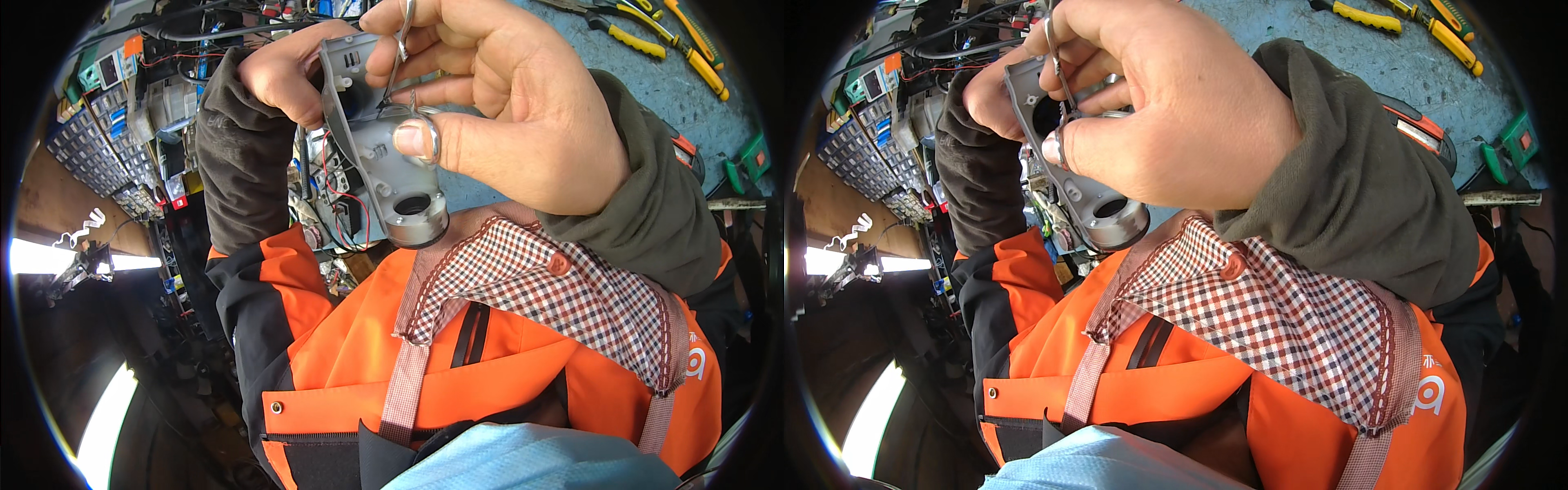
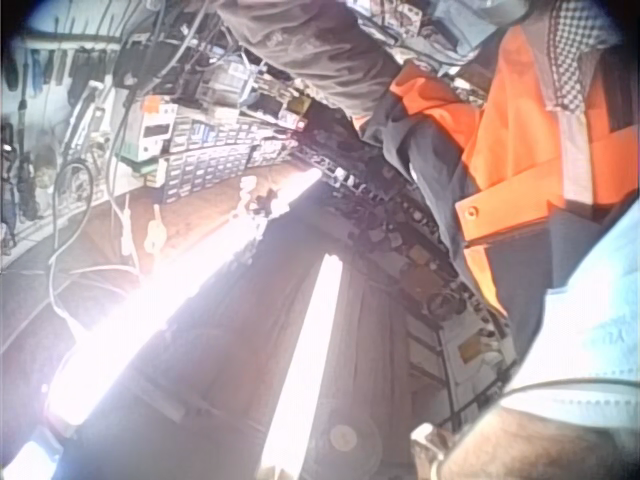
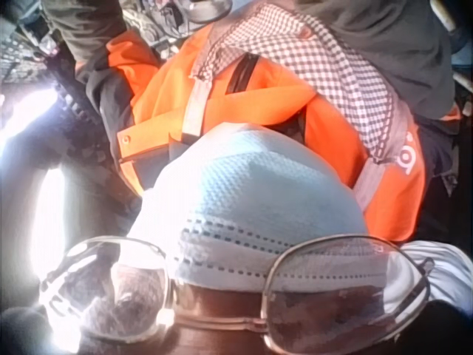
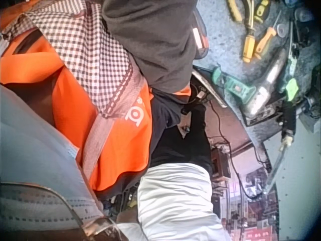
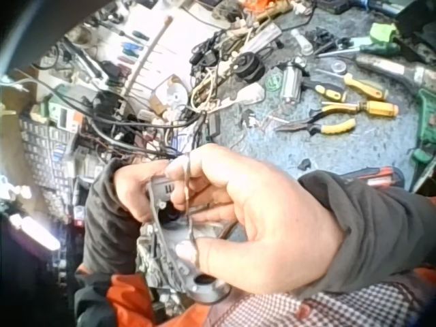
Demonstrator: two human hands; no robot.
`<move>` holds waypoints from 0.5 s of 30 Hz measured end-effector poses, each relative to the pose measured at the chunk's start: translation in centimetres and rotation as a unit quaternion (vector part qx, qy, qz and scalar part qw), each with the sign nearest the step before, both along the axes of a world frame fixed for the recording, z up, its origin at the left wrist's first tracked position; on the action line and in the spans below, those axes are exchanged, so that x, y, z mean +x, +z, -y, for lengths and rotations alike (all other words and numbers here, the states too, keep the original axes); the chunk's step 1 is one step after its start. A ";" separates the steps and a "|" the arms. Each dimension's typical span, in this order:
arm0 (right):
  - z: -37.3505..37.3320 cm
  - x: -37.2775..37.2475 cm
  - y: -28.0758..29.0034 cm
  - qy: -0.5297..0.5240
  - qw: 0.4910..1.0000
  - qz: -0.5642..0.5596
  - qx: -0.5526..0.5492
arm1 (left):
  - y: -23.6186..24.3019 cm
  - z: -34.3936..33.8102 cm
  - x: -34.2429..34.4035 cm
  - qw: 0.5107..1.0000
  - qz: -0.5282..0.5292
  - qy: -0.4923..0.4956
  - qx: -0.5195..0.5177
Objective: The person disassembles a small electronic device, removes a cylindrical component, and manipulates wires and internal parts. They use pliers and a screwdriver to adjust and reassemble the device on a cluttered workbench.
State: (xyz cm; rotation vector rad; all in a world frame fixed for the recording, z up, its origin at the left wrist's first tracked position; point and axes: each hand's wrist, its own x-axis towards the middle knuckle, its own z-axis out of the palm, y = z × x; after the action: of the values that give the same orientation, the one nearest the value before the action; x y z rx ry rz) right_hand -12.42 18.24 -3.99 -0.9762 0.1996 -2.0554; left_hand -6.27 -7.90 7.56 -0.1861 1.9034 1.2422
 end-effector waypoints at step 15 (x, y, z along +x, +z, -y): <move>1.7 2.2 0.6 0.062 0.979 0.186 0.048 | -0.7 1.5 0.1 1.000 0.013 0.000 0.008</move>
State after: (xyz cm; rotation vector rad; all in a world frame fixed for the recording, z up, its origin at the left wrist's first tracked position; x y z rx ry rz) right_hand -10.26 16.52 -3.40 -0.5170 0.0384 -2.0504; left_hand -6.15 -9.42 6.85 -0.1934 1.8704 1.2481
